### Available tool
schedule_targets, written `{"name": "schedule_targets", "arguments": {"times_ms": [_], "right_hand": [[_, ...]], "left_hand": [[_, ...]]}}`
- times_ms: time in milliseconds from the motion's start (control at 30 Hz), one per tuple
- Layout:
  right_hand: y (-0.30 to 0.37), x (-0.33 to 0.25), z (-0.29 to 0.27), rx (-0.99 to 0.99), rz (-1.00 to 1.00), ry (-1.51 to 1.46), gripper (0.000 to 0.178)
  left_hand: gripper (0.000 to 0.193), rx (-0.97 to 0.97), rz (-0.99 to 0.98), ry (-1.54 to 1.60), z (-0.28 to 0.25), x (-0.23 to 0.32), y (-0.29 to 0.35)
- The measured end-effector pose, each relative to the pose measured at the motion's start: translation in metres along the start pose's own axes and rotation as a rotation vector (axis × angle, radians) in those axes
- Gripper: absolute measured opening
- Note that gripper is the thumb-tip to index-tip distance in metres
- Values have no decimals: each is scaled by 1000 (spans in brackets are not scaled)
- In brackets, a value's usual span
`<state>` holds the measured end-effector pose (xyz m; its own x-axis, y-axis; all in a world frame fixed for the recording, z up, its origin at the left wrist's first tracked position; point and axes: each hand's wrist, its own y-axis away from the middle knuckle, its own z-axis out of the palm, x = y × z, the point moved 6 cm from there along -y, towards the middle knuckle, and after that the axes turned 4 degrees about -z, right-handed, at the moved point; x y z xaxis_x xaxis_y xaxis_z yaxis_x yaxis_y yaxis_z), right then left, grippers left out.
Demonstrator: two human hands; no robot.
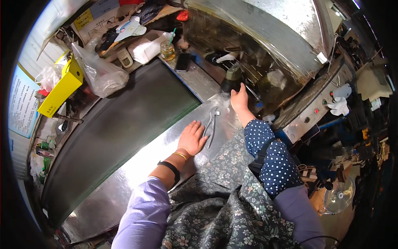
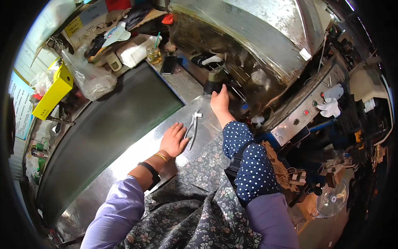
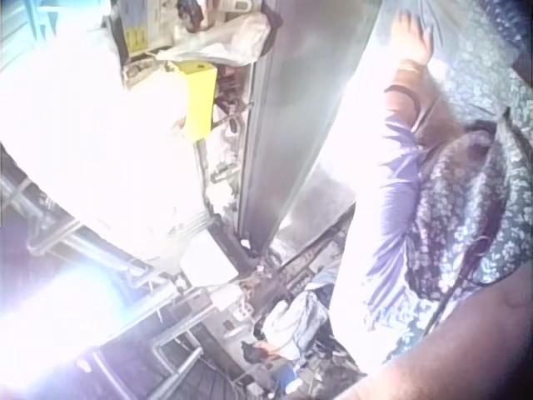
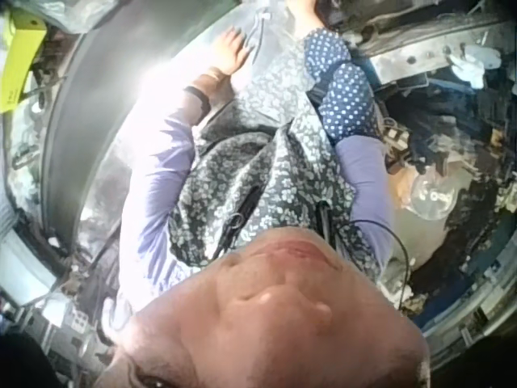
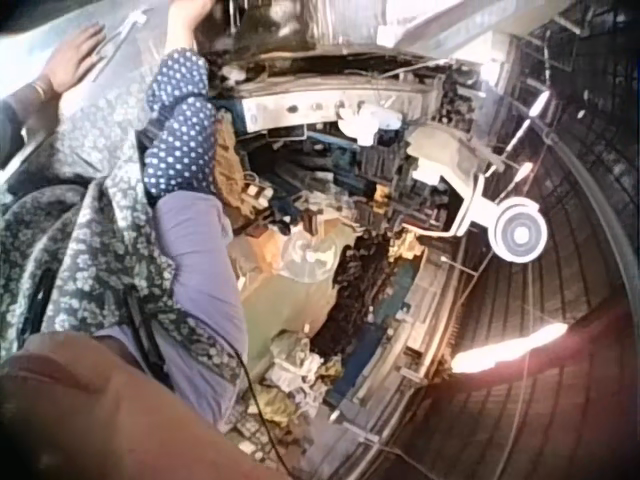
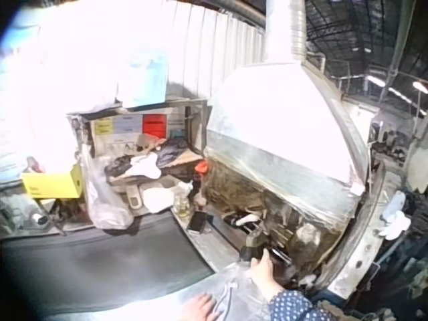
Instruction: Assembling and inspecting shoe components on a factory production line.
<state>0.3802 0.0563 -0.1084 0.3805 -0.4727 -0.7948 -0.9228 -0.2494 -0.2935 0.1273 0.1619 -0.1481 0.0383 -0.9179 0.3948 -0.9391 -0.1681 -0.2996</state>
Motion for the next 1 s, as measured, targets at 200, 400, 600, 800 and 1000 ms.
{"name": "schedule_targets", "arguments": {"times_ms": [200,400,600,800,1000], "right_hand": [[97,-40,-2,-718,-39,-417,29],[204,-57,-150,-615,-233,-176,38],[339,-56,-158,-590,-250,269,54],[352,-37,-163,-456,-312,60,49],[352,-41,-167,-449,-297,65,47]], "left_hand": [[52,-5,-27,-6,6,-3,4],[50,-54,-14,-49,7,0,1],[51,-19,46,-32,14,-4,6],[50,-13,-304,198,16,-5,12],[66,-331,-348,960,-5,101,66]]}}
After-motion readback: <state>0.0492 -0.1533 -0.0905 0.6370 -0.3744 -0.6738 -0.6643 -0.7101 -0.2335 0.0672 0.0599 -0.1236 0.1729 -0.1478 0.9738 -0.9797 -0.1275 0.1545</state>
